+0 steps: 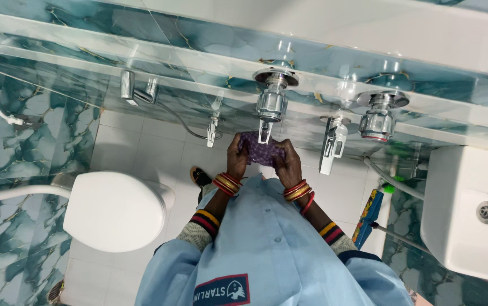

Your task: The person wipes down several bathroom sink faucets and fixtures using a cloth, moving between different sets of taps and cleaning various parts of each one.

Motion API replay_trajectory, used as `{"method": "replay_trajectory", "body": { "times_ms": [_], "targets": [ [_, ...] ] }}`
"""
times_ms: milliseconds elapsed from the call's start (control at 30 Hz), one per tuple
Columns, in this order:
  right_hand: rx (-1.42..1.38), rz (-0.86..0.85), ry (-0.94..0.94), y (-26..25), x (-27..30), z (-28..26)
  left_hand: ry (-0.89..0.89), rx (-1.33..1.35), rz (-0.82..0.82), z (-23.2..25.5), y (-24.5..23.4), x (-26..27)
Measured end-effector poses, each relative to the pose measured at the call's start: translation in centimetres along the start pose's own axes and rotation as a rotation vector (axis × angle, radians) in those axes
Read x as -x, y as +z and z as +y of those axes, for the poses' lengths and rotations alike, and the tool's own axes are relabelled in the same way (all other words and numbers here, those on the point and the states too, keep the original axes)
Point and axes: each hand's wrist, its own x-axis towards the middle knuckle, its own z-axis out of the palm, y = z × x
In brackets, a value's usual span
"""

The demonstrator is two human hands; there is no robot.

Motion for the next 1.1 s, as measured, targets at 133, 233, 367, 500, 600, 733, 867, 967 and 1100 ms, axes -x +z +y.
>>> {"method": "replay_trajectory", "body": {
  "times_ms": [133,233,367,500,600,733,867,967,1100],
  "targets": [
    [-0.355,-0.108,0.288,0.6,-0.6,4.2,0.024,-0.409,0.126,7.1,1.4,1.1],
    [-0.398,-0.142,0.229,1.0,-1.6,3.8,-0.032,-0.427,0.092,7.7,1.1,1.4],
    [-0.032,-0.049,0.156,0.4,0.1,0.6,-0.225,-0.237,0.12,3.6,-0.3,1.9],
    [0.142,-0.069,-0.107,-1.0,1.0,0.4,-0.081,-0.264,0.027,1.0,-1.2,1.6],
    [0.01,-0.161,0.037,-0.8,0.7,2.8,-0.167,-0.255,0.092,2.9,0.4,0.4],
    [-0.17,-0.249,0.266,-0.2,-0.9,6.6,0.069,-0.51,0.051,7.7,1.8,1.2],
    [-0.438,-0.174,0.263,0.8,-2.0,6.2,-0.048,-0.371,0.029,5.8,0.8,1.6],
    [-0.294,0.005,0.174,0.8,-3.2,3.0,-0.246,-0.226,0.196,1.8,-0.1,1.7],
    [-0.237,0.224,0.002,0.5,-3.4,-0.4,-0.217,-0.216,0.105,0.1,-1.0,1.5]
  ]
}}
